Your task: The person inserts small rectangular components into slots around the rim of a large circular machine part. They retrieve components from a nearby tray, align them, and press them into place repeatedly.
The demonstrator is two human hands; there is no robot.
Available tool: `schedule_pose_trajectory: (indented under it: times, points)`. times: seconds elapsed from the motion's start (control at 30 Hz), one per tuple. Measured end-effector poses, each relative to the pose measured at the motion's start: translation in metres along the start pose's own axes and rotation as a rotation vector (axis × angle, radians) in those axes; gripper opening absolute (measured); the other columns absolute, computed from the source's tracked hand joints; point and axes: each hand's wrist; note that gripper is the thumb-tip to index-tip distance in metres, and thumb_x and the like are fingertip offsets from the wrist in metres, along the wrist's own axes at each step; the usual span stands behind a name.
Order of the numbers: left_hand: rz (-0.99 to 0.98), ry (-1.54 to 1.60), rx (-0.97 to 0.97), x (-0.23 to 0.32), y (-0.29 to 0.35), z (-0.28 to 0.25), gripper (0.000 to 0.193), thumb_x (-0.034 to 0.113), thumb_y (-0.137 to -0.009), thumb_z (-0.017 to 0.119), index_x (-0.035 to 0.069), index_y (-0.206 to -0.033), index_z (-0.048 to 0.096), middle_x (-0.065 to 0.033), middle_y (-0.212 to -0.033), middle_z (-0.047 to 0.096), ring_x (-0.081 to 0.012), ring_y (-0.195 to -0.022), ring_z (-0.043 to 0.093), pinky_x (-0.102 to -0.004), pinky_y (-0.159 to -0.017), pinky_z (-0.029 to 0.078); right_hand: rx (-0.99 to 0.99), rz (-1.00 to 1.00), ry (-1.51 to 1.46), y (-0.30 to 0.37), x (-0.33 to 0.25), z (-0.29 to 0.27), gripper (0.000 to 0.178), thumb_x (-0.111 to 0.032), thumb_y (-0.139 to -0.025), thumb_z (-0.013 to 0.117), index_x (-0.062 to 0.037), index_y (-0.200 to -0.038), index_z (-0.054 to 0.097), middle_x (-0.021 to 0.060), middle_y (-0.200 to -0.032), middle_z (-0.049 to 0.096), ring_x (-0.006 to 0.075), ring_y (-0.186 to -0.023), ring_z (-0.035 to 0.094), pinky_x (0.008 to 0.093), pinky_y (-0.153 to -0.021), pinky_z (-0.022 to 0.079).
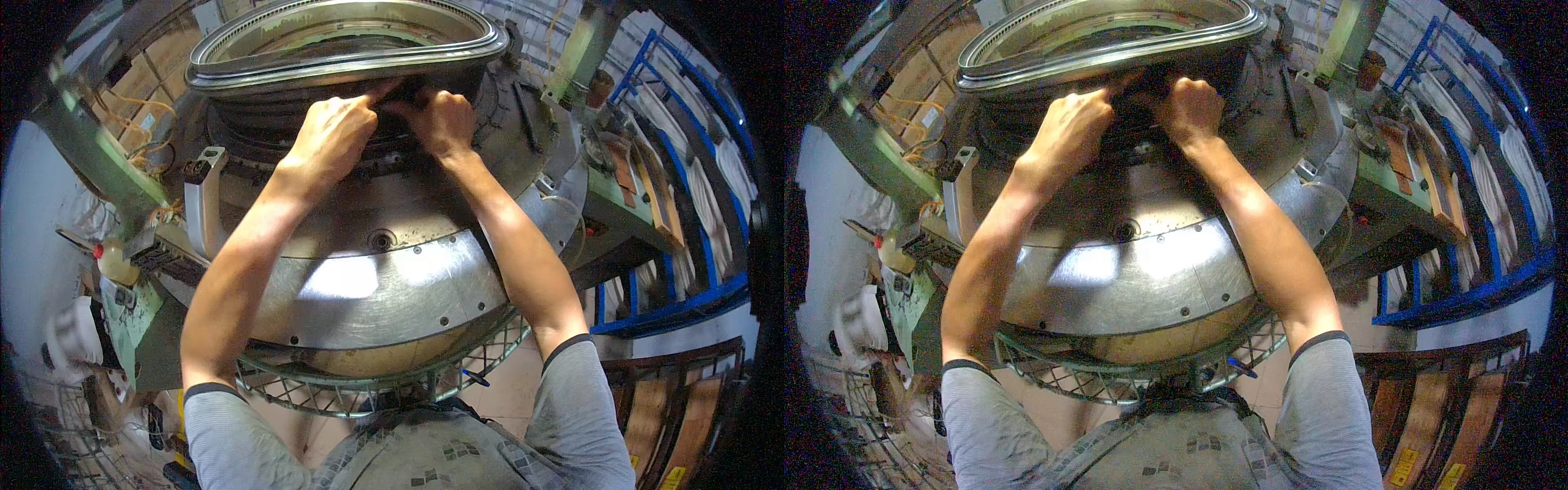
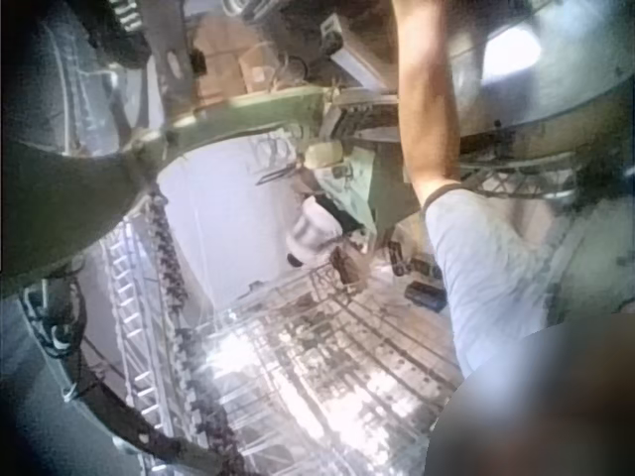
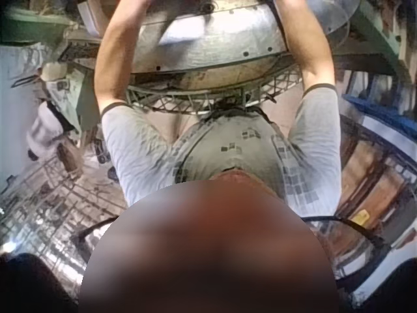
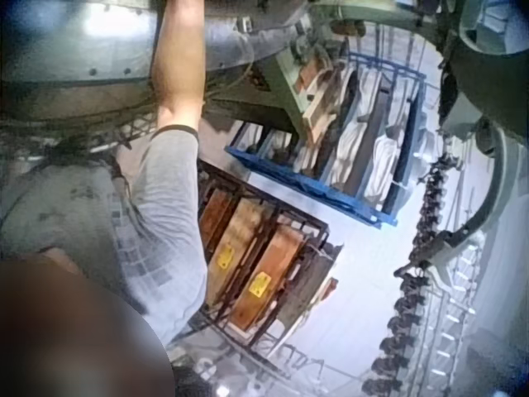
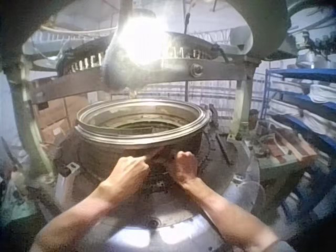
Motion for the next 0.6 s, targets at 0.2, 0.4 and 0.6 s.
schedule_pose_trajectory:
  times: [0.2,0.4,0.6]
  points:
    - [-0.114,0.305,0.31,0.017,0.028,0.003,0.013,-0.006,-0.07,0.058,0.002,-0.077,0.067,-0.0163,-0.137,0.06,-0.0366,-0.087,0.072,-0.0435,-0.074,0.06,-0.142,0.072,-0.028,-0.007,0.0,-0.01,0.068,-0.069,-0.072,0.075,-0.0016,-0.076,0.074,0.0248,-0.075,0.07,0.0373,-0.073,0.073,0.0472,-0.063,0.058]
    - [-0.257,0.437,0.391,0.014,0.028,0.012,0.017,-0.004,-0.075,0.068,0.0,-0.091,0.069,-0.0224,-0.12,0.067,-0.0368,-0.109,0.067,-0.0408,-0.091,0.056,-0.451,0.439,-1.161,-0.004,-0.002,-0.001,0.043,-0.039,-0.086,0.077,0.0025,-0.094,0.072,0.0146,-0.084,0.073,0.0223,-0.072,0.071,0.0358,-0.059,0.055]
    - [-0.275,0.474,0.513,0.012,0.029,0.018,0.021,-0.004,-0.074,0.07,-0.001,-0.095,0.071,-0.0203,-0.109,0.072,-0.0358,-0.101,0.07,-0.0394,-0.088,0.056,-0.624,0.41,-1.58,-0.011,-0.003,-0.024,0.028,-0.022,-0.094,0.07,0.001,-0.11,0.069,0.0094,-0.1,0.074,0.017,-0.08,0.07,0.0283,-0.062,0.051]
Point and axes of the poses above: each hand's wrist, its own y-axis away from the middle knuckle, its own z-axis out of the palm, x = y × z
